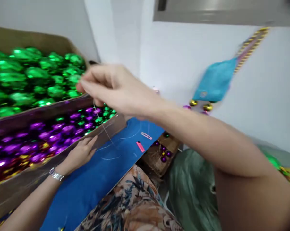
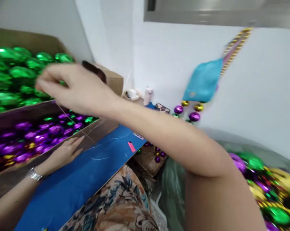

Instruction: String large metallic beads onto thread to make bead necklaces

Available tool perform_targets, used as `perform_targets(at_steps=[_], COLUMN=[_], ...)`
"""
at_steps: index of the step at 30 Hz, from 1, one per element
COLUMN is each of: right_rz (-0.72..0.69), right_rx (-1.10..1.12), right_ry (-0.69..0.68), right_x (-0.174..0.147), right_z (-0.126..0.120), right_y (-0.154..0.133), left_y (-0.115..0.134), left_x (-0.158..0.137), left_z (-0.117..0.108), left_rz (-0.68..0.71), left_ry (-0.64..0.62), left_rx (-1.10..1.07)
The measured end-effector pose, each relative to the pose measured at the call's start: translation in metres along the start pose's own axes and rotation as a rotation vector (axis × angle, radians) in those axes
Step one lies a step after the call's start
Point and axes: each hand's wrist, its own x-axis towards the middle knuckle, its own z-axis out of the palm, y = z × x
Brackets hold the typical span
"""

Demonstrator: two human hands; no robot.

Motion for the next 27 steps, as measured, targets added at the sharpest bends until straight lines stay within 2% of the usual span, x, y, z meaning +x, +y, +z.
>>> perform_targets(at_steps=[1, 3, 5, 6, 8, 10, 12, 16, 18, 22, 24, 27], right_rz=[0.003, 0.022, 0.022, 0.011, -0.042, -0.099, -0.113, -0.022, 0.002, -0.017, -0.035, -0.145], right_rx=[0.025, 0.007, -0.039, -0.063, -0.09, -0.067, -0.005, 0.038, 0.008, -0.045, -0.053, -0.062], right_ry=[-0.071, -0.165, -0.254, -0.304, -0.392, -0.472, -0.578, -0.794, -0.819, -0.786, -0.747, -0.692], right_x=[0.001, 0.004, 0.006, 0.006, 0.006, 0.003, 0.0, 0.0, 0.001, -0.002, -0.004, -0.009], right_z=[0.022, 0.058, 0.087, 0.1, 0.123, 0.14, 0.152, 0.173, 0.189, 0.236, 0.266, 0.314], right_y=[0.013, 0.036, 0.054, 0.06, 0.068, 0.075, 0.086, 0.123, 0.142, 0.162, 0.165, 0.164], left_y=[-0.007, -0.005, 0.013, 0.024, 0.044, 0.056, 0.058, 0.043, 0.033, 0.014, 0.006, -0.001], left_x=[-0.01, -0.026, -0.039, -0.045, -0.058, -0.072, -0.093, -0.155, -0.19, -0.251, -0.273, -0.296], left_z=[-0.01, -0.022, -0.024, -0.022, -0.015, -0.004, 0.007, 0.038, 0.054, 0.072, 0.07, 0.06], left_rz=[0.0, -0.028, -0.126, -0.187, -0.289, -0.417, -0.568, -0.855, -1.042, -1.405, -1.483, -1.543], left_ry=[0.013, 0.12, 0.246, 0.263, 0.257, 0.248, 0.275, 0.377, 0.543, 1.021, 1.148, 1.248], left_rx=[0.02, -0.03, -0.27, -0.466, -0.868, -1.107, -1.2, -1.349, -1.424, -1.472, -1.455, -1.38])
